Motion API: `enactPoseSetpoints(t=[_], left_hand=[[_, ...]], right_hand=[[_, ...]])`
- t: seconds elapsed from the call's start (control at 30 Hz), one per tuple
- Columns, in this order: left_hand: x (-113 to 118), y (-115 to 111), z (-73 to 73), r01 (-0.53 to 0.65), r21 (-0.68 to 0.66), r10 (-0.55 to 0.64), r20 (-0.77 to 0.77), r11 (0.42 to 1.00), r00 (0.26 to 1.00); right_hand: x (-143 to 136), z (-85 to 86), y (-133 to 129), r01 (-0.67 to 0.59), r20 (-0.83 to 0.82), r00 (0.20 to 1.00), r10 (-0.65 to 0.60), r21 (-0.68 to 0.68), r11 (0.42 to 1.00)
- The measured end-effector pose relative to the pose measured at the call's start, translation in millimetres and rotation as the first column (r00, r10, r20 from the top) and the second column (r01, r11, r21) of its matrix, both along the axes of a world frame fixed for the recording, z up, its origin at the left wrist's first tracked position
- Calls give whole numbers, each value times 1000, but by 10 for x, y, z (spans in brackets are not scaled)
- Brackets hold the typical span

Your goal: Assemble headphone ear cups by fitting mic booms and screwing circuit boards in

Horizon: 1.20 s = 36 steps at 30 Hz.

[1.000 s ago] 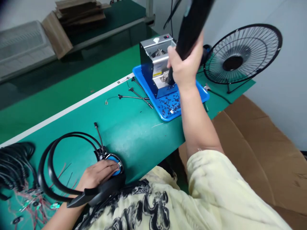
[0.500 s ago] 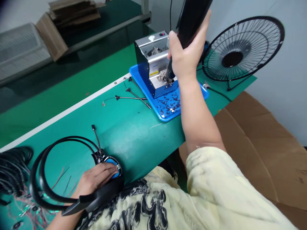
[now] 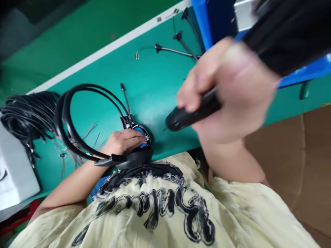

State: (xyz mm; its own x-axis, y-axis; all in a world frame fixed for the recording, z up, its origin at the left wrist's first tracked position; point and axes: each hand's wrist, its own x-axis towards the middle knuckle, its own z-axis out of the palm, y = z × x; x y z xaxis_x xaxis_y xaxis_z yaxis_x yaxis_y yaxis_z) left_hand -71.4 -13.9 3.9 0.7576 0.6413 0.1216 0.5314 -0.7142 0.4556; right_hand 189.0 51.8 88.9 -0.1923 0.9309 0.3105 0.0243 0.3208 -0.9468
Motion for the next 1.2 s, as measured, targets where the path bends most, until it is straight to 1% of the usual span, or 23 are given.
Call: enactPoseSetpoints(t=[0.03, 0.07, 0.1, 0.13, 0.17, 0.23, 0.3, 0.33, 0.43, 0.5, 0.6, 0.7, 0.77, 0.83, 0.93, 1.03, 1.2], left_hand=[[1, 0, -5, -14, -3, 14, -3, 1000, 1000], [3, 0, -1, -18, -1, 18, -3, 1000, 1000], [6, -1, 9, -10, 8, 10, 3, 1000, 1000], [8, -1, 23, 8, 19, -8, 5, 1000, 1000], [9, -2, 36, 30, 29, -30, 3, 999, 1000], [6, -6, 47, 40, 48, -40, -4, 998, 999], [1, -13, 27, 13, 65, -13, 9, 998, 1000], [0, -16, 8, 5, 71, -6, 25, 997, 1000], [0, -23, -55, 0, 85, -8, 87, 996, 996], [3, -22, -77, -1, 83, -9, 110, 997, 994], [2, -25, -71, 2, 68, -8, 98, 998, 995], [-1, -31, -45, -1, 47, -2, 58, 999, 998], [2, -33, -30, -4, 39, 2, 65, 999, 998], [5, -33, -22, -4, 33, 1, 87, 999, 996], [0, -37, -39, -16, 9, 15, 83, 1000, 996], [-21, -47, -95, -27, -15, 28, 57, 1000, 998], [-25, -47, -177, -4, -58, 10, 101, 998, 995]], right_hand=[[-155, -37, -123, -42, -167, 986, 27, -88, 995], [-297, -95, -221, -66, -317, 948, 16, -147, 987], [-423, -167, -293, -76, -410, 912, -3, -175, 982], [-529, -246, -343, -49, -431, 902, -25, -161, 986], [-613, -323, -374, 10, -414, 908, -59, -119, 993], [-719, -443, -400, 76, -295, 952, -85, -42, 996], [-762, -499, -404, 86, -183, 979, -89, -24, 996], [-769, -507, -405, 74, -164, 984, -77, -25, 997], [-772, -506, -406, 29, -195, 980, -30, -7, 1000], [-776, -509, -407, 30, -219, 975, -32, -11, 999], [-788, -529, -409, 22, -289, 957, -26, -15, 1000], [-795, -557, -409, -30, -367, 930, 29, 3, 1000], [-797, -577, -408, -55, -387, 920, 59, 20, 998], [-801, -597, -408, -75, -393, 915, 86, 44, 996], [-816, -627, -421, -75, -388, 917, 88, 49, 996], [-840, -650, -452, -61, -358, 930, 81, 69, 996], [-870, -675, -550, -4, -273, 961, 46, 151, 989]])
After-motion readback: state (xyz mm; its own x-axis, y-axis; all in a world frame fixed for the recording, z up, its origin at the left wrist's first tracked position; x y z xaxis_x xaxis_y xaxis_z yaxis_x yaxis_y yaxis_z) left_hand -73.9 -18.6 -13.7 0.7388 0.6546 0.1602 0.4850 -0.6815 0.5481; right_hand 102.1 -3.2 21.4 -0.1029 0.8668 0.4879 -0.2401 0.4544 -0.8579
